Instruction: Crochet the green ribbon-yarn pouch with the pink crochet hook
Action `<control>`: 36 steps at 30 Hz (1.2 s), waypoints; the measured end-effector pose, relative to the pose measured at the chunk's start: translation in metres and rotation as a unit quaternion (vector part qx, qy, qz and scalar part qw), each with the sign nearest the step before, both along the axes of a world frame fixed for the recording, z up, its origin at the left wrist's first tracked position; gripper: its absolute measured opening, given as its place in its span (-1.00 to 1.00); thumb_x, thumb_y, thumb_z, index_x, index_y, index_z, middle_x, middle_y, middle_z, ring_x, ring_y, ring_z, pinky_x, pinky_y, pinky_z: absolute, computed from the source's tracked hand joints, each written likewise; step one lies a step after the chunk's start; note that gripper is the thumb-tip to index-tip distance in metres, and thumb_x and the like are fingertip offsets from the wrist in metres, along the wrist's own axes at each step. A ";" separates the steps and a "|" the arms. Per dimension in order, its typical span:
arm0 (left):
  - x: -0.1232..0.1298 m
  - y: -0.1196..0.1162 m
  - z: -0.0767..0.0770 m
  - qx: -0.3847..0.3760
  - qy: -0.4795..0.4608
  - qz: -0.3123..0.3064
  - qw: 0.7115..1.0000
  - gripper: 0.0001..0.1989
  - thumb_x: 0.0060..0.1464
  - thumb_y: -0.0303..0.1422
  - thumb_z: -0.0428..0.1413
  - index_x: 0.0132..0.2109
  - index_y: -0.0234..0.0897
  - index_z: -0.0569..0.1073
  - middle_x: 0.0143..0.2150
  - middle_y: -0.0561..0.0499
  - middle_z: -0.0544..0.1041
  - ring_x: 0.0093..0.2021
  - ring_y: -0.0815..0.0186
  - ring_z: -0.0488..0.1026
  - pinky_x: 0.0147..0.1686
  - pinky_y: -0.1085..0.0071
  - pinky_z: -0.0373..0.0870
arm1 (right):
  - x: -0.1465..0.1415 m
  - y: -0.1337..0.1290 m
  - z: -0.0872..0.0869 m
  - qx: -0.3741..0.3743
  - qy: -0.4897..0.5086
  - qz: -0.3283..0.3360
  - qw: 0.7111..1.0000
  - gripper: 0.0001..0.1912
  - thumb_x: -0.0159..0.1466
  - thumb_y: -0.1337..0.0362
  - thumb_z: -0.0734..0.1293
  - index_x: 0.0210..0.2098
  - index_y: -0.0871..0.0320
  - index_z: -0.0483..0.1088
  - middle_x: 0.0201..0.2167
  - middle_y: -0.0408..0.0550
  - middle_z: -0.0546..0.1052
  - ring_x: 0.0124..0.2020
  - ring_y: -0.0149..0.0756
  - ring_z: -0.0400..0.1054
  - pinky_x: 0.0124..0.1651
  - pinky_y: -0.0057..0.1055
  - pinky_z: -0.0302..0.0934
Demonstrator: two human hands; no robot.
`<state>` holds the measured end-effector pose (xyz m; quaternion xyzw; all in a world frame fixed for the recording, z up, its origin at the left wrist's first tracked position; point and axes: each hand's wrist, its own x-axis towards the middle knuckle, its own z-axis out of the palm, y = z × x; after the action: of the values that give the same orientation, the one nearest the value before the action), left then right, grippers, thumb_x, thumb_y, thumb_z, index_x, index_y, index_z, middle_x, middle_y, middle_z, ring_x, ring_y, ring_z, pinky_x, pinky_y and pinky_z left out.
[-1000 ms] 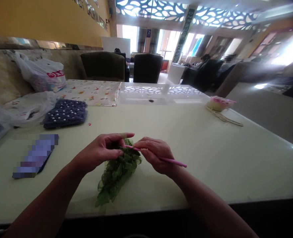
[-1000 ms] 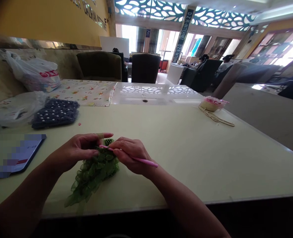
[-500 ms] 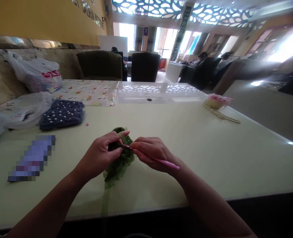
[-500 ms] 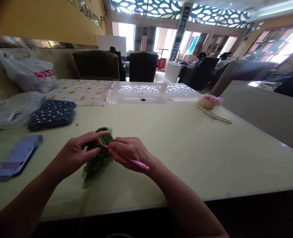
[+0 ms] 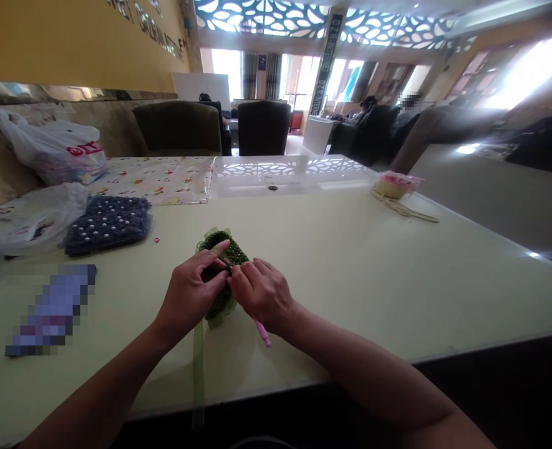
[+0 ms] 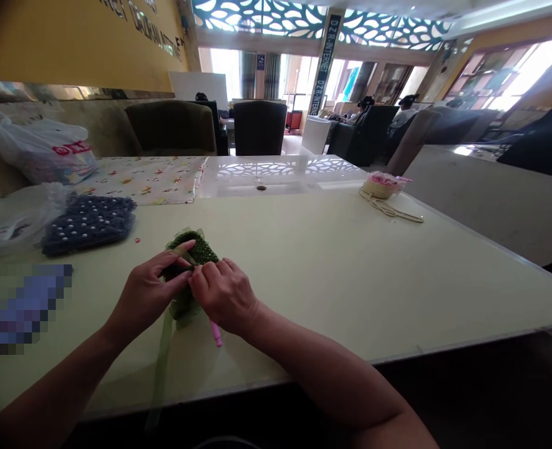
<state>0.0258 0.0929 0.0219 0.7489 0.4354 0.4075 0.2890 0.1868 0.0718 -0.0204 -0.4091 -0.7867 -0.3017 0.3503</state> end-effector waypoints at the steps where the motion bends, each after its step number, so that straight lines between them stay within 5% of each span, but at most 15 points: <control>1: 0.000 -0.001 0.001 -0.029 -0.017 0.002 0.999 -0.94 0.02 -0.37 0.19 -0.34 -0.27 0.52 0.08 -0.06 0.53 -0.08 0.20 0.48 -0.10 0.38 0.36 | 0.000 -0.001 0.000 0.008 0.001 -0.006 1.000 -0.84 0.36 0.38 0.21 -0.38 0.17 0.29 -0.50 -0.12 0.35 -0.45 -0.32 0.17 -0.30 -0.32 0.05; 5: 0.003 -0.001 0.001 -0.171 -0.142 -0.028 0.975 -0.84 -0.06 -0.34 0.28 -0.27 -0.28 0.57 -0.15 -0.02 0.56 -0.15 0.22 0.45 -0.18 0.41 0.34 | -0.001 -0.004 0.003 0.036 0.010 -0.023 0.999 -0.84 0.34 0.36 0.24 -0.40 0.17 0.29 -0.53 -0.12 0.34 -0.49 -0.33 0.15 -0.37 -0.31 0.01; 8: 0.003 0.003 0.000 -0.305 -0.237 -0.084 0.919 -0.62 -0.09 -0.38 0.32 -0.06 -0.22 0.56 -0.40 0.12 0.45 -0.38 0.40 0.37 -0.29 0.49 0.32 | 0.003 -0.005 0.005 0.049 0.024 0.008 0.999 -0.84 0.34 0.38 0.23 -0.40 0.17 0.29 -0.54 -0.14 0.34 -0.51 -0.34 0.16 -0.39 -0.33 0.03; 13: -0.006 0.012 0.004 -0.414 -0.254 -0.151 0.861 -0.56 -0.14 -0.46 0.33 -0.03 -0.21 0.58 -0.36 0.07 0.45 -0.37 0.43 0.38 -0.34 0.53 0.30 | 0.015 0.001 0.006 0.058 0.055 0.135 0.988 -0.82 0.38 0.27 0.24 -0.36 0.15 0.29 -0.51 -0.15 0.43 -0.50 -0.41 0.27 -0.37 -0.42 0.15; 19: -0.017 0.019 0.009 -0.354 -0.272 -0.156 0.881 -0.39 -0.09 -0.46 0.31 0.17 -0.18 0.45 -0.36 0.12 0.36 -0.33 0.44 0.36 -0.28 0.53 0.30 | 0.024 0.005 0.011 0.000 0.084 0.180 0.980 -0.83 0.39 0.28 0.22 -0.34 0.18 0.31 -0.46 -0.13 0.49 -0.51 -0.49 0.30 -0.48 -0.49 0.08; 24: -0.005 0.006 0.003 -0.248 -0.218 -0.103 0.938 -0.37 -0.01 -0.42 0.26 0.24 -0.13 0.37 -0.33 0.12 0.41 -0.28 0.42 0.36 -0.12 0.47 0.32 | 0.013 0.001 0.006 0.002 0.057 0.071 0.996 -0.70 0.38 0.30 0.22 -0.50 0.15 0.23 -0.62 -0.22 0.30 -0.61 -0.49 0.09 -0.51 -0.43 -0.07; 27: 0.008 -0.004 -0.003 -0.223 -0.226 -0.058 0.946 -0.38 -0.03 -0.41 0.27 0.21 -0.17 0.41 -0.33 0.12 0.44 -0.29 0.40 0.37 -0.13 0.45 0.33 | 0.005 -0.003 0.003 0.017 0.057 -0.009 0.998 -0.71 0.36 0.36 0.21 -0.51 0.14 0.21 -0.61 -0.20 0.27 -0.61 -0.45 0.03 -0.50 -0.37 -0.15; 31: 0.016 -0.005 -0.008 -0.344 -0.334 -0.085 0.873 -0.44 -0.09 -0.44 0.30 0.12 -0.24 0.49 -0.36 0.12 0.46 -0.33 0.43 0.41 -0.19 0.49 0.37 | 0.006 -0.006 0.003 0.029 0.064 -0.015 0.997 -0.72 0.37 0.39 0.17 -0.50 0.14 0.21 -0.60 -0.19 0.25 -0.61 -0.43 0.03 -0.48 -0.35 -0.17; 36: 0.002 0.010 -0.002 -0.472 -0.322 -0.185 0.800 -0.47 -0.13 -0.55 0.26 0.07 -0.29 0.52 -0.35 0.03 0.55 -0.33 0.38 0.49 -0.21 0.50 0.43 | 0.022 0.004 0.005 0.030 0.050 0.149 0.987 -0.72 0.40 0.24 0.21 -0.45 0.13 0.23 -0.59 -0.20 0.36 -0.55 -0.45 0.21 -0.42 -0.42 0.03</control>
<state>0.0279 0.1029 0.0197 0.4118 0.3093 0.3080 0.7999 0.2087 0.0758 -0.0154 -0.2915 -0.8109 -0.2486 0.4425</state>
